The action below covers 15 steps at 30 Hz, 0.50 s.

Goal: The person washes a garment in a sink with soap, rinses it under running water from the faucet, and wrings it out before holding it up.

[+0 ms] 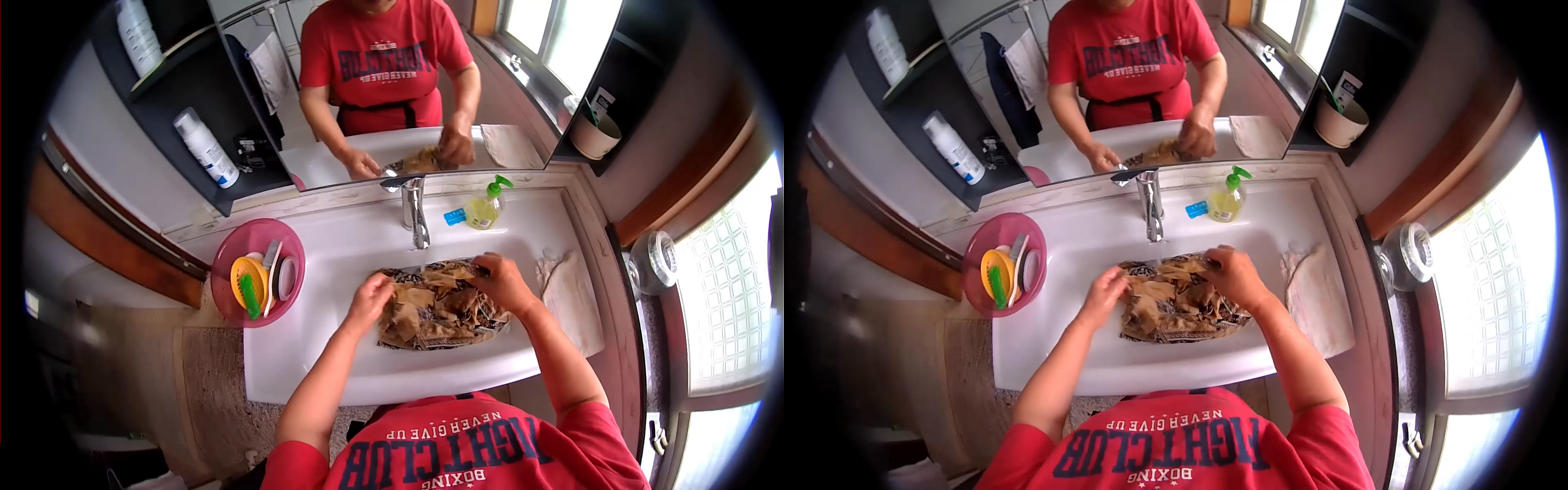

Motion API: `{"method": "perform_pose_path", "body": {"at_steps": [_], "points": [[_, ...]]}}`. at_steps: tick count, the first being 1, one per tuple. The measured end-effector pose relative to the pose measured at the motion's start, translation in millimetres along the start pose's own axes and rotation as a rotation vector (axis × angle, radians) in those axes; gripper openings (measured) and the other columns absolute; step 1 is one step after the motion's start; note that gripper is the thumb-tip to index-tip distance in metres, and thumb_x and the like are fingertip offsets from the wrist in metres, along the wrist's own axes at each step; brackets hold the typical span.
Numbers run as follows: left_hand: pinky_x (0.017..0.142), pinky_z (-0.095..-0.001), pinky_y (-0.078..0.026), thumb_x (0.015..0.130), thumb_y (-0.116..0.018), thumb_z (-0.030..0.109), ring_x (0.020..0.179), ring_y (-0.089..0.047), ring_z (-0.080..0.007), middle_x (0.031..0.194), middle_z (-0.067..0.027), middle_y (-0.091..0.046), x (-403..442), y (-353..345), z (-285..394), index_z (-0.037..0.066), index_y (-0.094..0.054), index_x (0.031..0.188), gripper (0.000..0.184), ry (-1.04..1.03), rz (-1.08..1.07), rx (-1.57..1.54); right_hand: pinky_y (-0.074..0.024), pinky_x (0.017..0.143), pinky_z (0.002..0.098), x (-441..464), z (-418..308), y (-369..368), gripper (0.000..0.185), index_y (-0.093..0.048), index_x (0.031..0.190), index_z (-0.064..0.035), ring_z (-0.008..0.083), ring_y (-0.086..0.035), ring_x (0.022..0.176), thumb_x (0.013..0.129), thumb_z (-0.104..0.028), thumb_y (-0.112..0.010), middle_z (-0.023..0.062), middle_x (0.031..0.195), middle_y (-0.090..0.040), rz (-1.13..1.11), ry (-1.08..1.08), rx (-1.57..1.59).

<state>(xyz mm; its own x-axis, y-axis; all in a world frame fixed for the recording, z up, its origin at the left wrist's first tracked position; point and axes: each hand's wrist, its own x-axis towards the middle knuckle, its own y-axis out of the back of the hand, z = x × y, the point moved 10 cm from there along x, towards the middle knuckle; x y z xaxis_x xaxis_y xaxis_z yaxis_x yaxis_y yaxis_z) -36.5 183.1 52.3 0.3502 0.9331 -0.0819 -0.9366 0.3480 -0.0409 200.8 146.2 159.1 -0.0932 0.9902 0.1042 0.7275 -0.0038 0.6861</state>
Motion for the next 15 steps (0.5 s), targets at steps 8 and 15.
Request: {"method": "perform_pose_path", "body": {"at_steps": [8, 15], "points": [[0.067, -0.0194, -0.039, 0.095, -0.048, 0.013, 0.075, -0.043, -0.0029, 0.078, 0.0044, -0.046, -30.7, 0.7, 52.7, 0.006, -0.054, 0.095, 0.008, -0.039, 0.089, -0.454, -0.0462, 0.085, 0.043, -12.6, 55.4, -88.9, 0.018, -0.067, 0.091, -0.0094, 0.0331, -0.059, 0.091, 0.077, -0.021, -0.064, 0.0131, 0.086, -0.063, -0.161, 0.173, -0.392], [0.078, -0.0218, -0.039, 0.095, -0.051, 0.019, 0.087, -0.045, -0.0066, 0.093, 0.0011, -0.052, -39.5, 57.4, 114.4, 0.002, -0.052, 0.112, 0.024, -0.224, 0.325, 0.091, -0.0556, 0.065, 0.0308, 25.4, 34.5, -12.1, 0.036, -0.055, 0.11, 0.0009, 0.0195, -0.065, 0.089, 0.089, -0.028, -0.056, 0.0119, 0.098, -0.065, -0.191, -0.226, 0.562]]}}
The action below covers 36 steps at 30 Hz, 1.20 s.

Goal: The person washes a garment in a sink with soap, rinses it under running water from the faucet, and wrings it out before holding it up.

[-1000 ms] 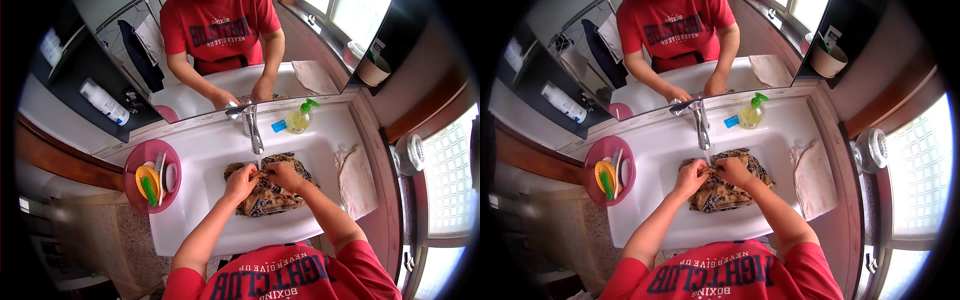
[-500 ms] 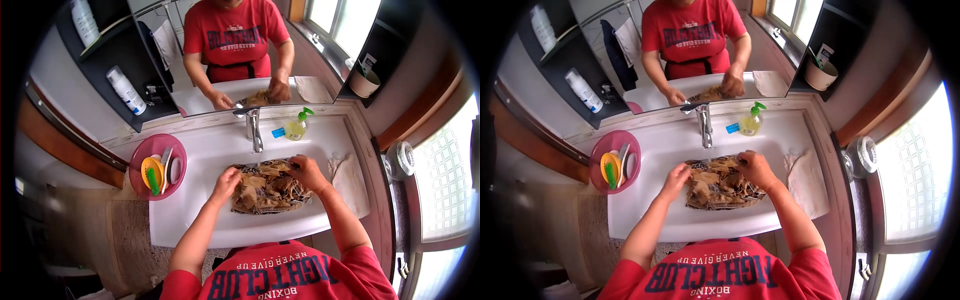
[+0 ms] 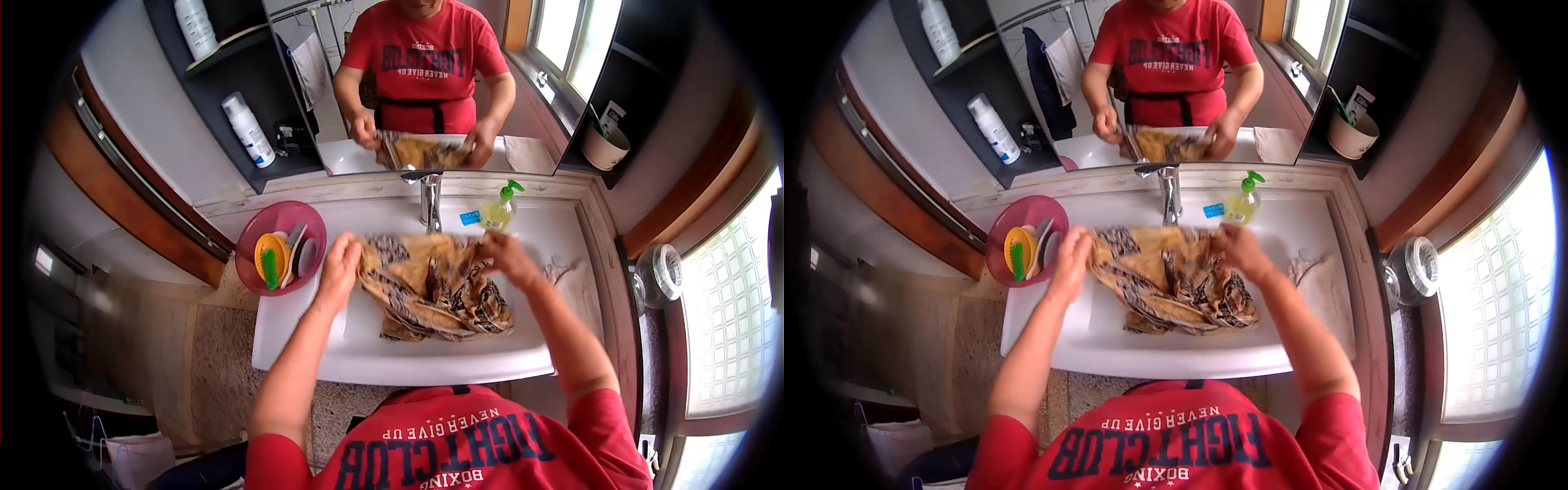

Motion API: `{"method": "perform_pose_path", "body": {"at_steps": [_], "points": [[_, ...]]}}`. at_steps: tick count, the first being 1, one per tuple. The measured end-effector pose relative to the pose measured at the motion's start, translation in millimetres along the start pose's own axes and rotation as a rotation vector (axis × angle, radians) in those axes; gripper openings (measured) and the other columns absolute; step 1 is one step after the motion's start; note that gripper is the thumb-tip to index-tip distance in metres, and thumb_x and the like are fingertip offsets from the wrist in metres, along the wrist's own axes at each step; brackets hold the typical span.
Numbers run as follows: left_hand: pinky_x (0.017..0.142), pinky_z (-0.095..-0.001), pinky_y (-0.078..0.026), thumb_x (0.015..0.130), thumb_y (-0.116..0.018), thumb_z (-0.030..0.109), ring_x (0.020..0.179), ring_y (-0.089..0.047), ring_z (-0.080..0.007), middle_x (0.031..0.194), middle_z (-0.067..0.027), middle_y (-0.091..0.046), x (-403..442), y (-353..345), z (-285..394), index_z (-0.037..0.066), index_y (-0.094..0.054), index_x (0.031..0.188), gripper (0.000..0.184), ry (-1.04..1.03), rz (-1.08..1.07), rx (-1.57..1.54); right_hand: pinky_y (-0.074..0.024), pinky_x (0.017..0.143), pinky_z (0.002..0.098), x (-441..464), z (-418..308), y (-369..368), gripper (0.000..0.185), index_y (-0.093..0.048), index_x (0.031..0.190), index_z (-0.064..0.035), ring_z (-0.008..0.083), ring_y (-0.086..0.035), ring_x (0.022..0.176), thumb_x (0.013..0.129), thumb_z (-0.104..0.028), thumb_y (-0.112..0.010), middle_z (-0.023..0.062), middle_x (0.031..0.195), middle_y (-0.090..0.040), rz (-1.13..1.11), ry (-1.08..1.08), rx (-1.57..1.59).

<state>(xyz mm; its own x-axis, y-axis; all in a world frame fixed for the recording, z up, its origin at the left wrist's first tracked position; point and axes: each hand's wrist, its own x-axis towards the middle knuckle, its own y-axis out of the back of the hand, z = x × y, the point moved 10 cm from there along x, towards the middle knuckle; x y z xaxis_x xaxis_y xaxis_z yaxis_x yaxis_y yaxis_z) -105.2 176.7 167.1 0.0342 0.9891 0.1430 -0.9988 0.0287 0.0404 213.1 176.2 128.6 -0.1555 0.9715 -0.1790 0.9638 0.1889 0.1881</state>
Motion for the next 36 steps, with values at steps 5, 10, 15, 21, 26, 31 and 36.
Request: {"method": "perform_pose_path", "body": {"at_steps": [5, 10, 15, 21, 26, 31, 36], "points": [[0.077, -0.0221, -0.039, 0.098, -0.046, 0.017, 0.085, -0.043, -0.0062, 0.09, 0.0021, -0.048, 28.5, -29.6, 183.7, 0.004, -0.052, 0.103, 0.015, -0.383, -0.088, -0.188, -0.0568, 0.075, 0.039, -41.3, -201.5, 49.6, 0.046, -0.049, 0.117, 0.0036, 0.0247, -0.066, 0.092, 0.091, -0.034, -0.055, 0.0155, 0.102, -0.064, 0.131, 0.335, 0.111], [0.075, -0.0237, -0.043, 0.097, -0.049, 0.016, 0.082, -0.052, -0.0072, 0.089, -0.0012, -0.057, 28.2, -37.2, 339.3, 0.0, -0.053, 0.106, 0.02, -0.746, -0.189, -0.182, -0.0583, 0.077, 0.0356, -110.1, -338.6, 89.0, 0.027, -0.053, 0.108, 0.0016, 0.0195, -0.066, 0.09, 0.096, -0.021, -0.045, 0.0122, 0.1, -0.064, 0.178, 0.828, 0.16], [0.074, -0.0259, -0.045, 0.095, -0.05, 0.016, 0.08, -0.054, -0.0107, 0.085, -0.0024, -0.059, 16.5, -51.8, 332.3, 0.002, -0.053, 0.107, 0.019, -0.854, -0.043, 0.33, -0.0499, 0.078, 0.0285, -107.4, -291.1, 105.2, 0.016, -0.059, 0.098, -0.0031, 0.0129, -0.061, 0.086, 0.09, -0.016, -0.054, 0.0037, 0.092, -0.063, 0.411, 0.739, 0.133], [0.063, -0.035, -0.046, 0.089, -0.056, 0.013, 0.065, -0.055, -0.0219, 0.072, -0.0137, -0.056, 25.3, -67.9, 67.6, 0.005, -0.052, 0.095, 0.011, -0.238, -0.273, 0.71, -0.0491, 0.068, 0.0323, -29.9, -47.7, 46.1, 0.028, -0.055, 0.108, -0.0061, 0.0194, -0.06, 0.071, 0.081, -0.008, -0.06, 0.0127, 0.074, -0.062, 0.229, 0.21, -0.382], [0.069, -0.0323, -0.047, 0.09, -0.051, 0.016, 0.071, -0.059, -0.0206, 0.077, -0.0104, -0.062, -10.3, -83.4, -43.9, 0.005, -0.058, 0.096, 0.014, -0.132, -0.348, 0.609, -0.0514, 0.065, 0.0311, -26.5, 108.6, -3.3, 0.025, -0.064, 0.104, -0.0014, 0.0204, -0.063, 0.071, 0.083, -0.007, -0.051, 0.0126, 0.08, -0.065, 0.025, -0.348, -0.068], [0.075, -0.0333, -0.047, 0.089, -0.053, 0.012, 0.08, -0.06, -0.0225, 0.085, -0.0113, -0.062, -11.2, -142.9, 57.0, 0.003, -0.057, 0.093, 0.011, -0.166, -0.537, 0.477, -0.0495, 0.072, 0.0263, -35.3, -14.4, -46.2, 0.035, -0.056, 0.114, 0.001, 0.0172, -0.061, 0.082, 0.081, -0.007, -0.061, 0.0101, 0.09, -0.063, -0.114, 0.104, 0.118], [0.083, -0.0383, -0.046, 0.085, -0.06, 0.01, 0.092, -0.059, -0.0239, 0.092, -0.0101, -0.063, -19.9, -174.0, 147.8, 0.001, -0.057, 0.091, 0.011, -0.577, -0.566, 0.561, -0.04, 0.097, 0.0325, -24.6, -48.7, -75.6, 0.067, -0.036, 0.139, -0.0099, 0.0189, -0.052, 0.109, 0.08, -0.013, -0.068, 0.0122, 0.122, -0.054, -0.22, 0.012, -0.06]]}}
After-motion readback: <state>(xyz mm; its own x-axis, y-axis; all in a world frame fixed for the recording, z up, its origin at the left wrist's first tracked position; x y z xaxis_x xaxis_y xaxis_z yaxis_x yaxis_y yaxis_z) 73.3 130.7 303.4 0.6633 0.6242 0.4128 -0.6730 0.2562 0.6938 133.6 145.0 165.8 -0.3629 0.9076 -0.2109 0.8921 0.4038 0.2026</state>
